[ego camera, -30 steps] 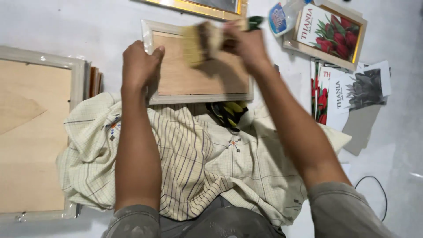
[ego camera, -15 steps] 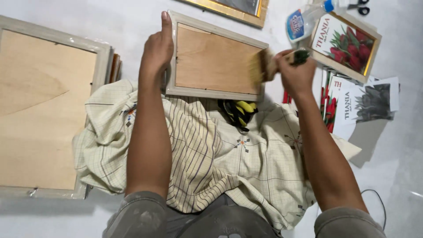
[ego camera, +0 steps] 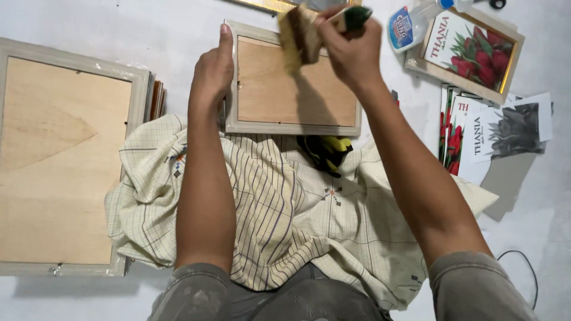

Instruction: The person wipes the glass of a picture frame with a cloth, places a gray backing board and a plastic sheet inside, adds a wooden back panel, and flips the frame to reveal a printed image. They then wipe the frame's back with a brush.

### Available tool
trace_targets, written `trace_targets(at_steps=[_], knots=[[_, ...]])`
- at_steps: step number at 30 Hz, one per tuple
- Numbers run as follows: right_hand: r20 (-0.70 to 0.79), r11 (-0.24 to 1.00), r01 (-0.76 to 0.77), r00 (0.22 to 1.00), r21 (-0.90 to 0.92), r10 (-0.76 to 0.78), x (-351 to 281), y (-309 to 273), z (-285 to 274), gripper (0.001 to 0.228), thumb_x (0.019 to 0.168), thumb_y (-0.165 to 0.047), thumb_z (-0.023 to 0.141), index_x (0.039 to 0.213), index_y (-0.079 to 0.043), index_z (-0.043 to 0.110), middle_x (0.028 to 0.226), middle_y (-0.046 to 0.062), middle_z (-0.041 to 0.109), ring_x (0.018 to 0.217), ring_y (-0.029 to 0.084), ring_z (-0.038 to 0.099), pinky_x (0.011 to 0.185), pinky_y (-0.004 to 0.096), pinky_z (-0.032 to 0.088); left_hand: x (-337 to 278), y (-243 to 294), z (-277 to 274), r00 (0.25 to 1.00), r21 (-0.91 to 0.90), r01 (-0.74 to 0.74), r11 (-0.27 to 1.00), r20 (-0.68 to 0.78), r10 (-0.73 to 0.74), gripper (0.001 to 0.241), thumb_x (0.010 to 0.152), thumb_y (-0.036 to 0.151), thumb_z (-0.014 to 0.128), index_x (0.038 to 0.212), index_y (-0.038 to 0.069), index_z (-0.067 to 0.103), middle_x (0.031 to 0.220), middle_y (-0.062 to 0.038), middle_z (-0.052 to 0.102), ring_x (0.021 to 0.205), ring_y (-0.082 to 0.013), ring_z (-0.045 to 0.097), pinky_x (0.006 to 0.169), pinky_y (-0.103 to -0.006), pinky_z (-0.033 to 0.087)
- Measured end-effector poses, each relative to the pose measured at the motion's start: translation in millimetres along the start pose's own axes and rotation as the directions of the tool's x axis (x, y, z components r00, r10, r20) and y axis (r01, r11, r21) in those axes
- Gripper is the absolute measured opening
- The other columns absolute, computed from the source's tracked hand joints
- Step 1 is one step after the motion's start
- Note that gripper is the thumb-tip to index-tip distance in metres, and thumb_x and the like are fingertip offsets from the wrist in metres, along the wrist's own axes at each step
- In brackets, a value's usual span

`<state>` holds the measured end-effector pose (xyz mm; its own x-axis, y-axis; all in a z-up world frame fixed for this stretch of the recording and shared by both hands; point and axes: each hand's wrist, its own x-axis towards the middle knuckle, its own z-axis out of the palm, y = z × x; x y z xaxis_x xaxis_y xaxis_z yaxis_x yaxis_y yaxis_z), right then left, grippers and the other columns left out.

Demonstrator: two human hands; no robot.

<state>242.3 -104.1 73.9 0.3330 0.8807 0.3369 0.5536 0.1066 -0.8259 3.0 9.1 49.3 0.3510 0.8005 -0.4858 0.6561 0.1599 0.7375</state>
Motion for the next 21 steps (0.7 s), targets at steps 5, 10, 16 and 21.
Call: trace_targets(at_steps=[5, 10, 16, 21], knots=[[0.197, 0.95, -0.275, 0.95, 0.148, 0.244, -23, -40, -2, 0.013, 0.101, -0.011, 0.067, 0.104, 0.001, 0.068, 0.097, 0.02, 0.074, 0.087, 0.029, 0.079, 0.078, 0.035, 0.073, 5, -3, 3, 1.0, 0.023, -0.014, 1.0, 0.004, 0.014, 0.084, 0.085, 0.081, 0.007, 0.066, 0.01, 0.049, 0.068, -0.008, 0.05, 0.064, -0.0215, 0.05, 0.07, -0.0428, 0.048], [0.1, 0.756, -0.628, 0.778, 0.184, 0.621, -62, 51, -53, 0.021, 0.094, -0.014, 0.073, 0.107, 0.0, 0.064, 0.1, 0.017, 0.069, 0.088, 0.027, 0.079, 0.084, 0.036, 0.074, 5, -10, 4, 0.999, 0.017, -0.034, 0.999, -0.042, 0.035, 0.076, 0.094, 0.077, 0.032, 0.069, 0.009, 0.058, 0.064, -0.004, 0.054, 0.056, -0.0166, 0.055, 0.06, -0.0369, 0.055], [-0.212, 0.87, -0.435, 0.896, -0.232, 0.391, -98, 23, -93, 0.004, 0.102, -0.005, 0.069, 0.1, -0.004, 0.072, 0.09, 0.015, 0.074, 0.074, 0.022, 0.078, 0.064, 0.028, 0.071, 7, -24, 7, 0.991, -0.06, -0.121, 0.991, -0.061, 0.117, 0.039, 0.083, 0.037, 0.081, 0.096, 0.002, 0.071, 0.076, -0.01, 0.075, 0.057, -0.0169, 0.072, 0.056, -0.0309, 0.062], [-0.034, 0.623, -0.75, 0.633, 0.22, 0.774, -135, -10, -76, 0.016, 0.093, -0.008, 0.069, 0.105, 0.002, 0.068, 0.098, 0.017, 0.071, 0.083, 0.025, 0.077, 0.082, 0.031, 0.071, -1, -18, 1, 0.995, -0.111, -0.095, 0.989, -0.031, 0.092, 0.034, 0.084, 0.038, 0.079, 0.089, 0.005, 0.07, 0.071, -0.004, 0.073, 0.056, -0.0141, 0.067, 0.061, -0.0279, 0.059]])
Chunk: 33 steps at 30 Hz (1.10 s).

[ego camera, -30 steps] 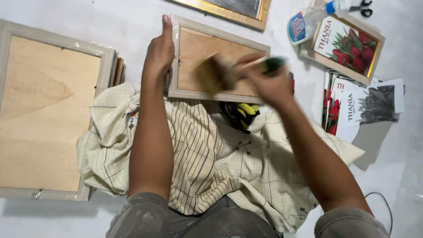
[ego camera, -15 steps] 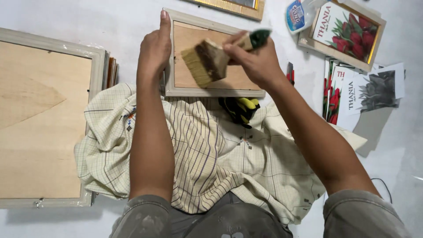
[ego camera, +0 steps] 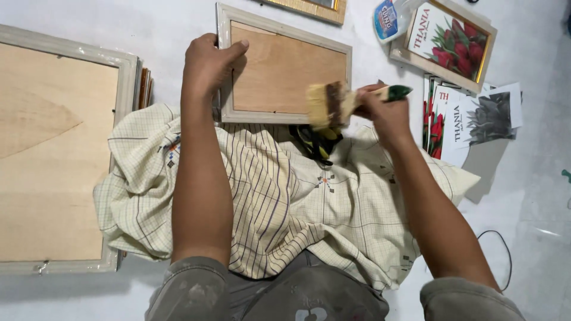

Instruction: The person wipes the glass of a picture frame with a cloth, places a gray backing board and a plastic sheet inside, adds a wooden back panel, and flips the frame to reveal a printed image. They then wipe the frame's back with a brush.

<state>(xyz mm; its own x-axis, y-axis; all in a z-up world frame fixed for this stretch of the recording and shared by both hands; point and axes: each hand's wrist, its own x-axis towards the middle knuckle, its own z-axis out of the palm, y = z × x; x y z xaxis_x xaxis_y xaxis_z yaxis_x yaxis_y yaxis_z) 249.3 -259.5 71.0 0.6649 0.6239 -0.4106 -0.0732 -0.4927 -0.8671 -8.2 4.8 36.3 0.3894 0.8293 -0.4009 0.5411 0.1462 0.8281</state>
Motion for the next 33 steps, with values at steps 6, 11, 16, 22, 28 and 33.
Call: trace_targets(at_steps=[6, 11, 16, 22, 28, 33], knots=[[-0.294, 0.894, 0.149, 0.91, -0.423, -0.291, 17, 13, -41, 0.013, 0.092, -0.015, 0.074, 0.099, -0.004, 0.077, 0.084, 0.006, 0.073, 0.069, 0.013, 0.068, 0.062, 0.027, 0.06, -17, 19, -5, 0.996, -0.025, 0.085, 0.996, 0.011, -0.085, 0.033, 0.091, 0.046, 0.071, 0.085, 0.014, 0.068, 0.063, 0.003, 0.066, 0.052, -0.0095, 0.062, 0.059, -0.0258, 0.057], [0.026, 0.795, 0.351, 0.92, -0.495, -0.391, -18, 13, 16, 0.005, 0.098, -0.009, 0.07, 0.098, -0.005, 0.074, 0.068, 0.003, 0.064, 0.049, 0.008, 0.052, 0.04, 0.022, 0.044, -4, 4, -2, 0.999, 0.003, 0.045, 0.999, 0.022, -0.045, 0.035, 0.088, 0.042, 0.074, 0.092, 0.007, 0.069, 0.073, -0.005, 0.07, 0.059, -0.016, 0.067, 0.06, -0.03, 0.059], [0.122, 0.901, 0.352, 0.935, -0.254, -0.332, -19, -18, 27, 0.015, 0.096, -0.004, 0.068, 0.11, -0.005, 0.072, 0.085, 0.008, 0.072, 0.054, 0.009, 0.055, 0.043, 0.02, 0.047, -5, 5, -1, 0.994, 0.058, 0.08, 0.995, 0.071, -0.084, 0.019, 0.085, 0.023, 0.072, 0.095, 0.007, 0.068, 0.072, -0.005, 0.07, 0.055, -0.0138, 0.065, 0.052, -0.029, 0.054], [-0.358, 0.88, -0.097, 0.889, 0.464, 0.287, 70, 34, -52, 0.028, 0.101, -0.023, 0.062, 0.107, 0.003, 0.054, 0.079, 0.008, 0.049, 0.062, 0.021, 0.057, 0.06, 0.049, 0.064, -11, 16, 13, 0.982, -0.311, -0.074, 0.947, 0.142, 0.123, 0.051, 0.078, 0.01, 0.079, 0.122, 0.0, 0.056, 0.082, -0.011, 0.062, 0.072, -0.0195, 0.066, 0.06, -0.0312, 0.055], [-0.089, 0.378, -0.141, 0.842, 0.915, 0.532, 138, 170, -85, 0.048, 0.108, -0.032, 0.05, 0.136, 0.005, 0.037, 0.13, 0.022, 0.046, 0.125, 0.04, 0.054, 0.113, 0.058, 0.044, -27, 28, 21, 0.996, -0.318, -0.023, 0.948, 0.074, 0.049, 0.05, 0.074, 0.004, 0.07, 0.122, 0.005, 0.056, 0.079, -0.001, 0.053, 0.067, -0.0111, 0.061, 0.054, -0.0212, 0.05], [0.048, 0.328, -0.262, 0.84, 0.908, 0.54, 132, 151, -63, 0.069, 0.108, -0.035, 0.038, 0.156, 0.006, 0.009, 0.165, 0.024, 0.01, 0.153, 0.047, 0.022, 0.119, 0.064, 0.031, -37, 26, 18, 0.998, -0.32, -0.057, 0.946, 0.015, 0.065, 0.047, 0.075, 0.002, 0.074, 0.12, 0.004, 0.057, 0.079, -0.006, 0.058, 0.066, -0.0129, 0.062, 0.056, -0.0244, 0.054]])
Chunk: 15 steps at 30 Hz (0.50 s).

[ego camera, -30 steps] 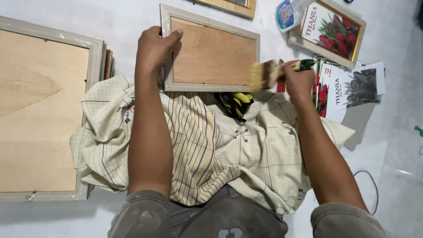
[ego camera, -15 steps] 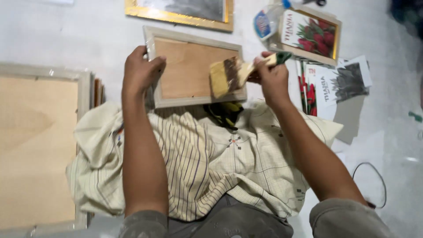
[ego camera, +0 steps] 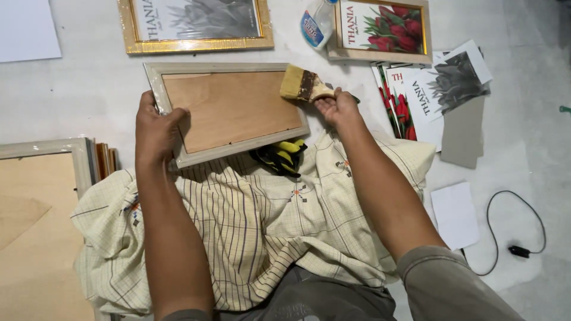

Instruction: The person wipes the glass of a picture frame with a cloth, places a gray backing board and a plastic sheet inside, adds a wooden back panel, and flips the frame to reveal a printed image. They then wipe the frame's back with a brush.

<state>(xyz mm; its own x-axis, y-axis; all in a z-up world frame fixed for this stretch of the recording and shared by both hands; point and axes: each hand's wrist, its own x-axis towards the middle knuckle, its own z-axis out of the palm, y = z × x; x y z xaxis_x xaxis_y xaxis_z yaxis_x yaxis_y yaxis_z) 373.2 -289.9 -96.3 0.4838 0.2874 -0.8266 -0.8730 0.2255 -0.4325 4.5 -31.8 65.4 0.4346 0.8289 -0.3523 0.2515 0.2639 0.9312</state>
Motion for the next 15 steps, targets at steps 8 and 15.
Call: trace_targets(at_steps=[8, 15], knots=[[0.012, 0.941, -0.178, 0.982, -0.289, 0.189, -50, 4, 7, 0.082, 0.097, -0.05, 0.048, 0.147, 0.01, 0.027, 0.153, 0.036, 0.037, 0.138, 0.052, 0.045, 0.108, 0.067, 0.041, -44, 29, -8, 0.994, 0.131, -0.064, 0.989, -0.077, 0.074, 0.05, 0.077, 0.007, 0.077, 0.123, 0.003, 0.056, 0.081, -0.005, 0.057, 0.068, -0.0141, 0.063, 0.057, -0.0255, 0.054], [0.332, 0.052, 0.36, 0.899, -0.932, -0.285, -72, 65, -5, 0.047, 0.079, -0.055, 0.078, 0.097, -0.012, 0.082, 0.094, 0.015, 0.078, 0.096, 0.036, 0.075, 0.078, 0.048, 0.062, -96, 34, -10, 0.955, 0.245, -0.223, 0.944, -0.142, 0.262, 0.049, 0.078, 0.006, 0.076, 0.123, 0.003, 0.055, 0.081, -0.003, 0.056, 0.065, -0.0099, 0.059, 0.051, -0.0225, 0.047]])
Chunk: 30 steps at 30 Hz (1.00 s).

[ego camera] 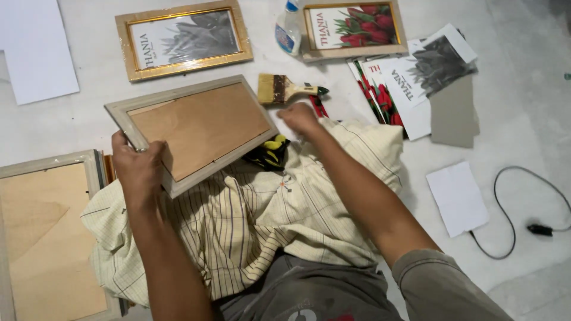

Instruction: The person wipes the glass of a picture frame with a cloth, places a gray backing board and a plastic sheet inside, adds a wooden back panel, and flips the frame to reveal a printed image. They then wipe the frame's back with a brush.

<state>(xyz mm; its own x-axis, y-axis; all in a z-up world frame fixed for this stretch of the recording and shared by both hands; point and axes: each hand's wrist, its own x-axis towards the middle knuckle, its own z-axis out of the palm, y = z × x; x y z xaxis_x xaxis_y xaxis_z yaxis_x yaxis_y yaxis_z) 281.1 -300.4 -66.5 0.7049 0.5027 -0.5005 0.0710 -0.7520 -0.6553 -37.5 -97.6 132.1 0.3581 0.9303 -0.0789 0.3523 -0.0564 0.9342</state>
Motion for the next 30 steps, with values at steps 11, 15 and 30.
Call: trace_targets(at_steps=[11, 15, 30], knots=[[0.093, 0.968, 0.047, 0.993, 0.245, -0.072, -206, -108, -60, 0.058, 0.091, -0.029, 0.064, 0.137, 0.004, 0.054, 0.127, 0.022, 0.067, 0.099, 0.026, 0.074, 0.085, 0.034, 0.063, -98, 133, 4, 0.862, 0.007, -0.468, 0.883, 0.221, 0.455, 0.043, 0.1, -0.02, 0.058, 0.133, -0.003, 0.036, 0.115, -0.028, 0.059, 0.08, -0.0298, 0.061, 0.067, -0.0347, 0.061], [0.077, 0.889, 0.025, 0.995, 0.458, -0.068, -251, -102, -79, 0.056, 0.091, -0.027, 0.063, 0.139, -0.001, 0.054, 0.129, 0.023, 0.071, 0.112, 0.024, 0.076, 0.087, 0.031, 0.062, -112, 152, -6, 0.746, -0.043, -0.622, 0.782, 0.273, 0.608, 0.045, 0.112, -0.033, 0.058, 0.146, -0.017, 0.034, 0.124, -0.031, 0.047, 0.087, -0.0305, 0.05, 0.066, -0.0315, 0.046], [-0.336, 0.596, 0.339, 0.934, 0.728, -0.12, -263, -3, -192, 0.047, 0.096, -0.012, 0.066, 0.137, -0.004, 0.043, 0.118, 0.018, 0.058, 0.095, 0.025, 0.07, 0.073, 0.032, 0.067, -98, 128, 0, 0.886, -0.119, -0.435, 0.893, 0.118, 0.448, 0.024, 0.13, -0.014, 0.083, 0.114, -0.001, 0.072, 0.104, -0.012, 0.071, 0.099, -0.0221, 0.076, 0.101, -0.0302, 0.067]])
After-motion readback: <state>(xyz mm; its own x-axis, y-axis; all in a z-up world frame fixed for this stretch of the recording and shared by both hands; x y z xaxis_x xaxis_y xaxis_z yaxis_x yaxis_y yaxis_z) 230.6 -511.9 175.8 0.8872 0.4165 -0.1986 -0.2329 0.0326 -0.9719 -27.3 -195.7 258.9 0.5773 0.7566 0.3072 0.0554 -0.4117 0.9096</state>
